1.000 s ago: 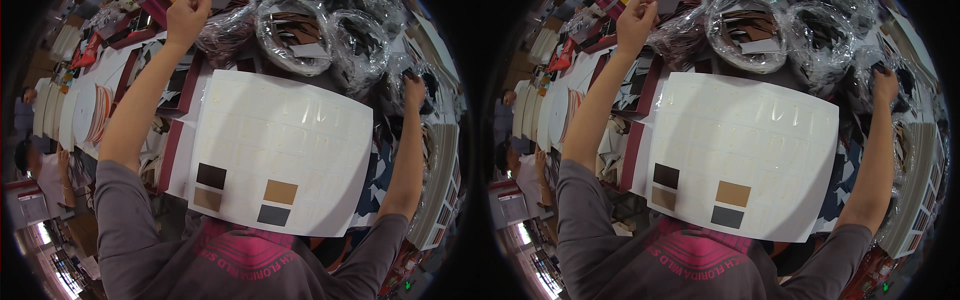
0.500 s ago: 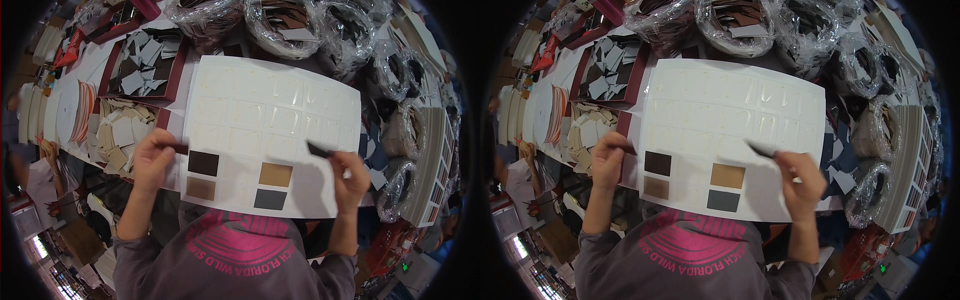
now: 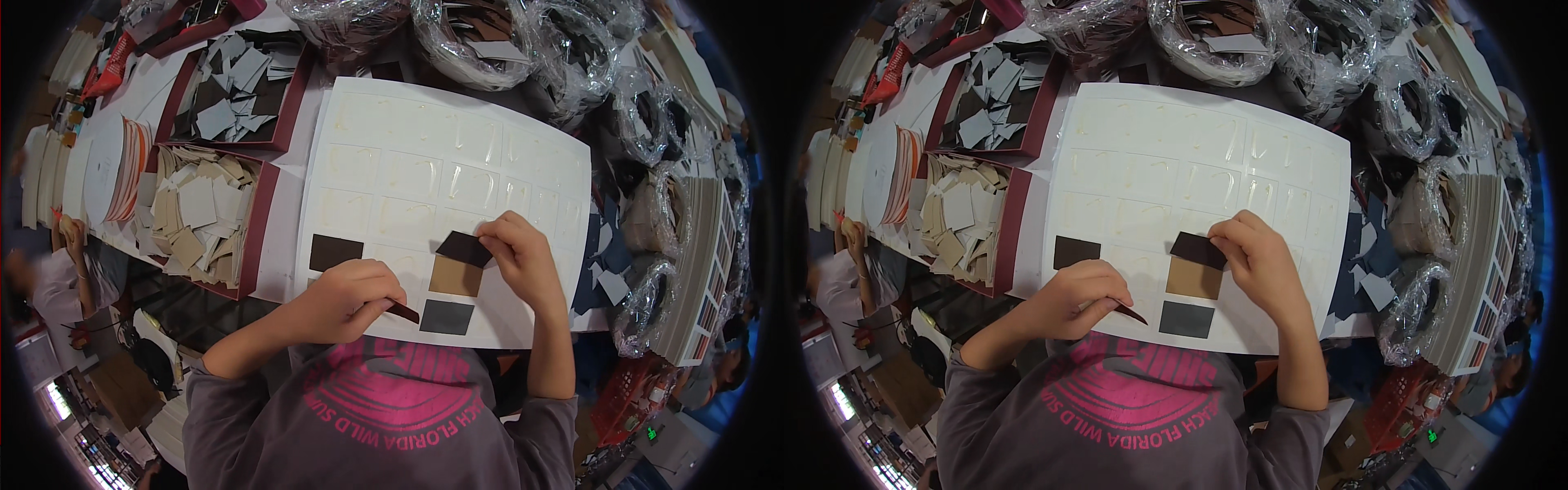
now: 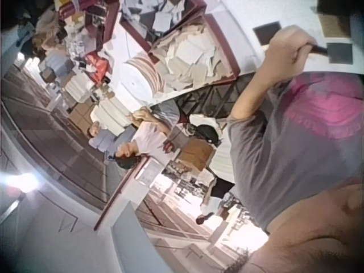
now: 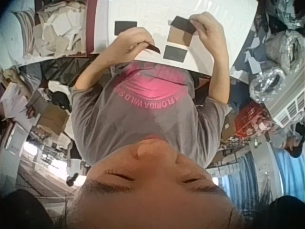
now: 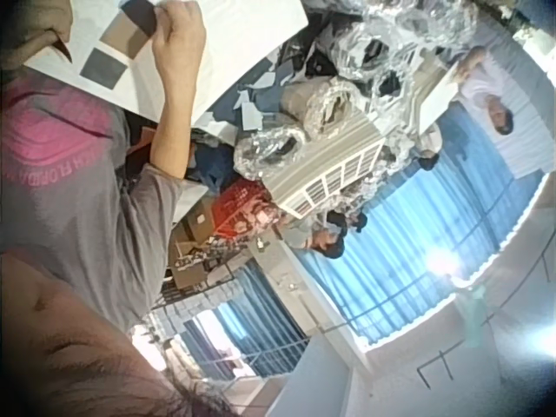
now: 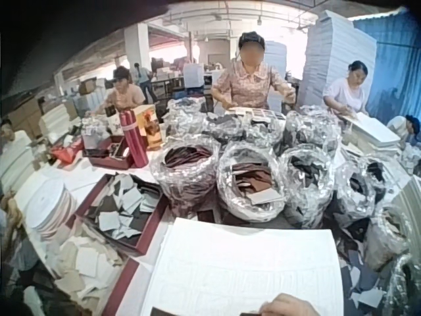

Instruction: Placing fabric or leather material samples onto a sample sheet in a factory setting.

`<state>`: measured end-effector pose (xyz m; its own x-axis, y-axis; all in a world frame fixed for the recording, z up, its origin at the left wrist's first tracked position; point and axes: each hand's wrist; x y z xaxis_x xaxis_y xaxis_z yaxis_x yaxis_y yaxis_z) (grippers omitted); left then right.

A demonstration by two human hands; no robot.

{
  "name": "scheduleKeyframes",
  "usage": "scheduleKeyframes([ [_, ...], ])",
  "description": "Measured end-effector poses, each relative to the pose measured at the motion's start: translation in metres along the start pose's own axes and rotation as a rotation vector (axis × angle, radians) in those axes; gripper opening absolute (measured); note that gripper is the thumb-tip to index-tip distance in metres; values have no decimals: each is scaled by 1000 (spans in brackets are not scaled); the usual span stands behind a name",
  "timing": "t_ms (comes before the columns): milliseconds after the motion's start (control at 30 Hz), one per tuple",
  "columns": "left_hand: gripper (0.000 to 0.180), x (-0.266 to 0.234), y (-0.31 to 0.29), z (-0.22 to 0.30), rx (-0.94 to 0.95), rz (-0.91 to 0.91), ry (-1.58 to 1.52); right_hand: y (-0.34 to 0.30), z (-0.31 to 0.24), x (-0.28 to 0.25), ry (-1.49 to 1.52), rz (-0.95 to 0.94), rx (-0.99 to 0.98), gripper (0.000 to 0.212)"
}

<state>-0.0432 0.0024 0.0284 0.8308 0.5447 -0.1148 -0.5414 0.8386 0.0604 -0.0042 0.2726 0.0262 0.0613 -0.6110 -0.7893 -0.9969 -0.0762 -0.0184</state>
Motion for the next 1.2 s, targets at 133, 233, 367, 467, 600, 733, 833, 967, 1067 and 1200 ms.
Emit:
scheduleKeyframes([
  [133, 12, 4, 3, -2, 41, -42, 161, 17, 0, -5, -33, -59, 75, 7],
  [233, 16, 5, 4, -3, 32, -78, 256, 23, 1, -8, -30, -76, 96, 8],
  [367, 16, 6, 8, -3, 19, -83, 274, 27, 0, -8, -41, -96, 113, 7],
  [467, 16, 7, 12, -3, 36, -69, 296, 27, 3, -6, -41, -94, 120, 7],
  [600, 11, 12, 21, -10, 106, -44, 373, 28, 4, -4, -46, -91, 105, 6],
  [733, 11, 19, 33, -18, 150, -32, 481, 27, 8, -1, -60, -72, 77, 7],
  [833, 13, 21, 38, -20, 129, -69, 555, 28, 9, 0, -38, -66, 91, 9],
  [967, 10, 22, 39, -22, 135, -56, 571, 32, 7, -3, -65, -127, 126, 9],
  [1067, 7, 21, 41, -22, 130, -52, 573, 32, 10, -2, -93, -132, 111, 9],
  [1200, 8, 21, 44, -20, 134, -55, 598, 31, 16, 4, -131, -97, 56, 12],
])
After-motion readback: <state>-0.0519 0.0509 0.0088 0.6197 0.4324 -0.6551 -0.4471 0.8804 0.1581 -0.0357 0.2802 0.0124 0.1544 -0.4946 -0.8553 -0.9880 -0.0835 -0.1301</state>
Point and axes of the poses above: each hand's wrist, its own y-axis towards the middle knuckle, its own x-axis out of the palm, z = x × y, and after that the axes turned 15 degrees about -y, right-handed
